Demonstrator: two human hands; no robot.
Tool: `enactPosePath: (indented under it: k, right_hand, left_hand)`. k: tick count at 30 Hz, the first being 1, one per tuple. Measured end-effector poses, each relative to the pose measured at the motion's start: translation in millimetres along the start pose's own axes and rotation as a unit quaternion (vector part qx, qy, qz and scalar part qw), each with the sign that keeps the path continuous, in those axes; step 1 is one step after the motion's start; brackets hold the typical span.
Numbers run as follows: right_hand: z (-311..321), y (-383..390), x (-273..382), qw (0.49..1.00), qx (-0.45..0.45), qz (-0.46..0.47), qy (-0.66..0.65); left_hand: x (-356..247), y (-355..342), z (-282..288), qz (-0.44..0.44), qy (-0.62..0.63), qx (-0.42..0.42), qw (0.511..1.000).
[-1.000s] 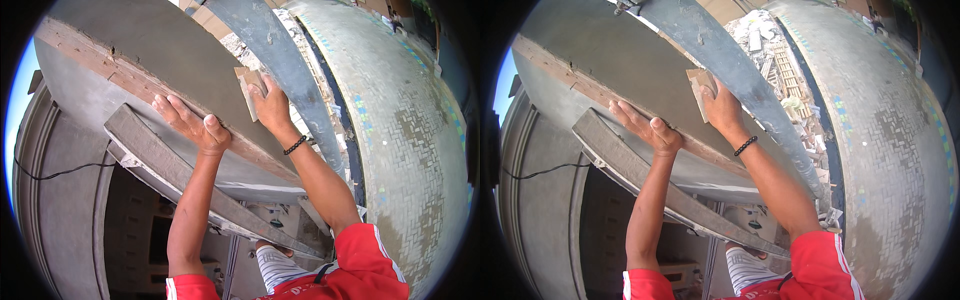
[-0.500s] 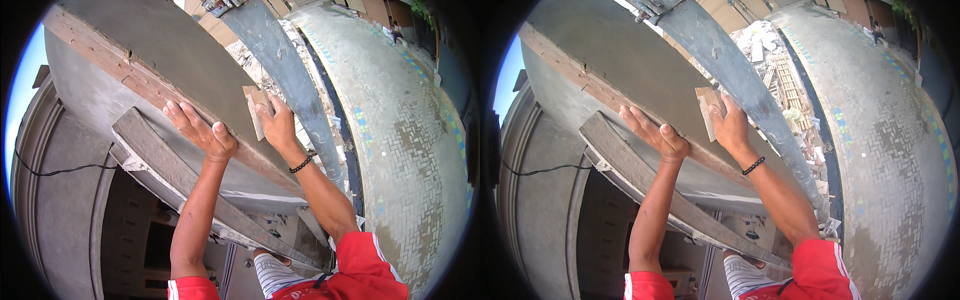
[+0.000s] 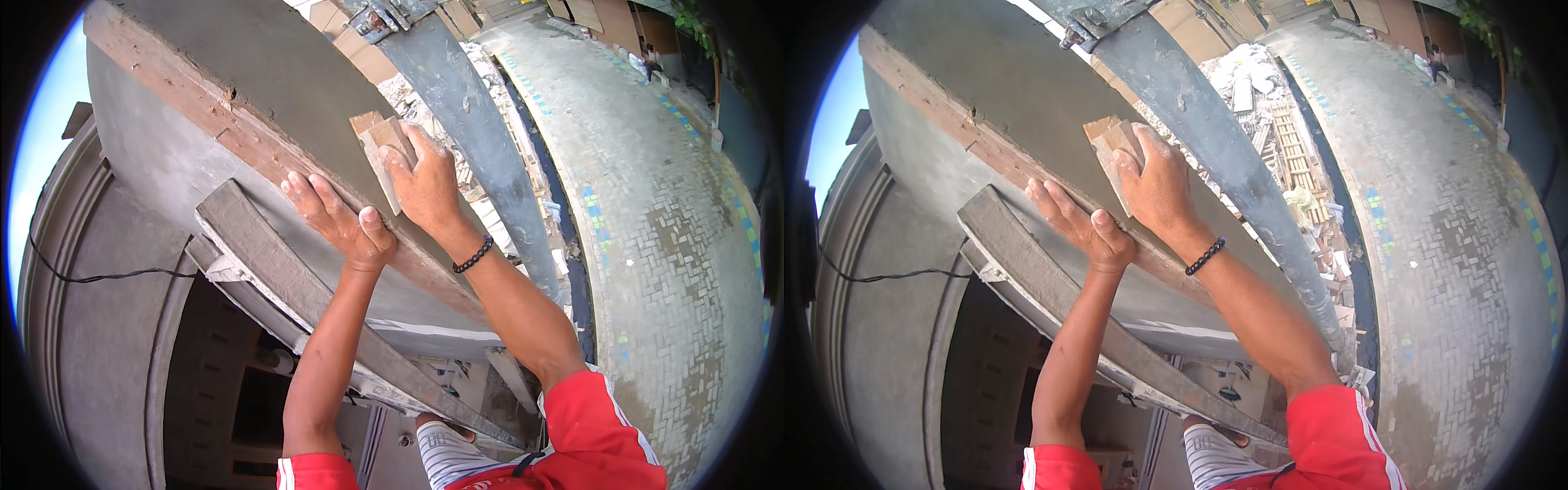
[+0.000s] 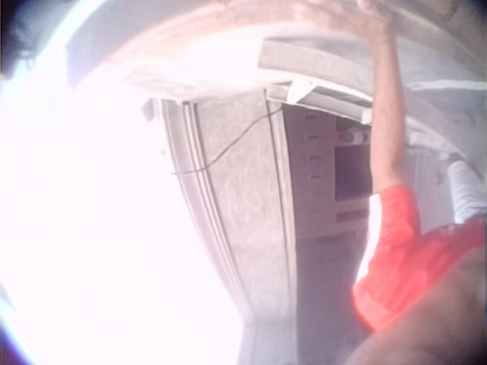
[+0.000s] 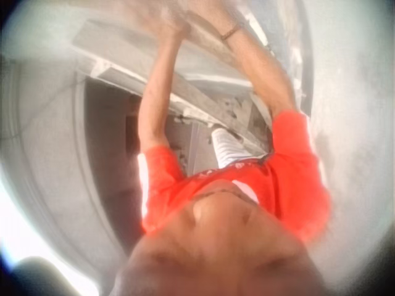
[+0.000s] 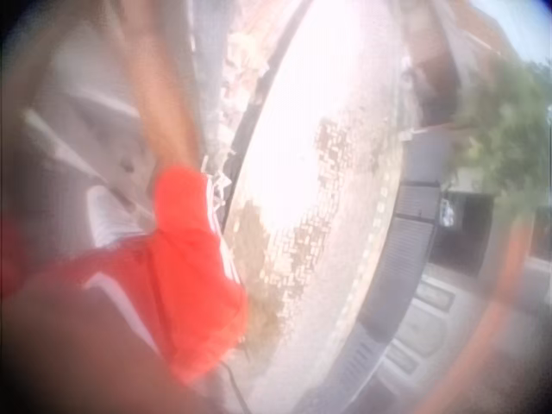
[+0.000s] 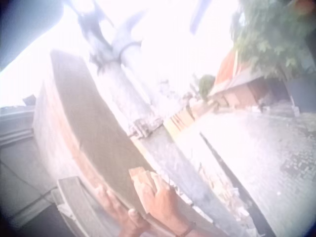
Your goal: The person applies and smooths wet plaster onto a curved wall section using a trowel. They repeatedly scoop plaster from a bucket and spread it evenly along the surface, working methodically from one end to the other.
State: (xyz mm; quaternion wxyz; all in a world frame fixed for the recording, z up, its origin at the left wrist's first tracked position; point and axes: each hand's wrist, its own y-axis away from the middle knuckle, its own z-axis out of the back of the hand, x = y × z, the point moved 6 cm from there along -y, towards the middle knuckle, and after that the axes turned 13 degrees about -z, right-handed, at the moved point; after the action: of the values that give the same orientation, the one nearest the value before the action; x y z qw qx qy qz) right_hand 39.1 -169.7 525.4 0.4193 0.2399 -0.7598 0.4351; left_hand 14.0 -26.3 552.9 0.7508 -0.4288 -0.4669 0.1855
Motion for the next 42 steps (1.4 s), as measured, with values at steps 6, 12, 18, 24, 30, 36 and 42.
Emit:
enactPosePath:
  k: [6,12,18,24,30,36,42]
  right_hand:
    - [11,-28,-52,0.995,-0.023,-0.094,0.039]
    - [-7,-21,36,0.999,0.026,0.036,-0.023]
    - [8,-20,-27,0.998,0.005,-0.065,0.013]
    - [-11,-41,42,0.999,0.041,0.02,-0.004]
    - [4,-23,-17,0.996,0.037,-0.076,0.009]
    - [-11,-60,8,0.999,0.011,-0.034,0.006]
    - [16,4,-103,0.983,-0.004,-0.14,0.12]
  left_hand:
    - [-7,-6,-10,0.009,0.016,-0.011,1.0]
    - [-1,0,-1,0.004,0.02,-0.03,0.999]
    - [-7,-6,-6,0.007,0.017,-0.014,1.0]
    - [-3,-2,-2,0.003,0.01,-0.007,1.0]
    - [-4,-3,-6,0.01,0.013,-0.014,1.0]
    - [-1,-2,-1,0.013,0.029,-0.05,0.998]
    - [-2,2,-2,0.009,0.011,-0.008,1.0]
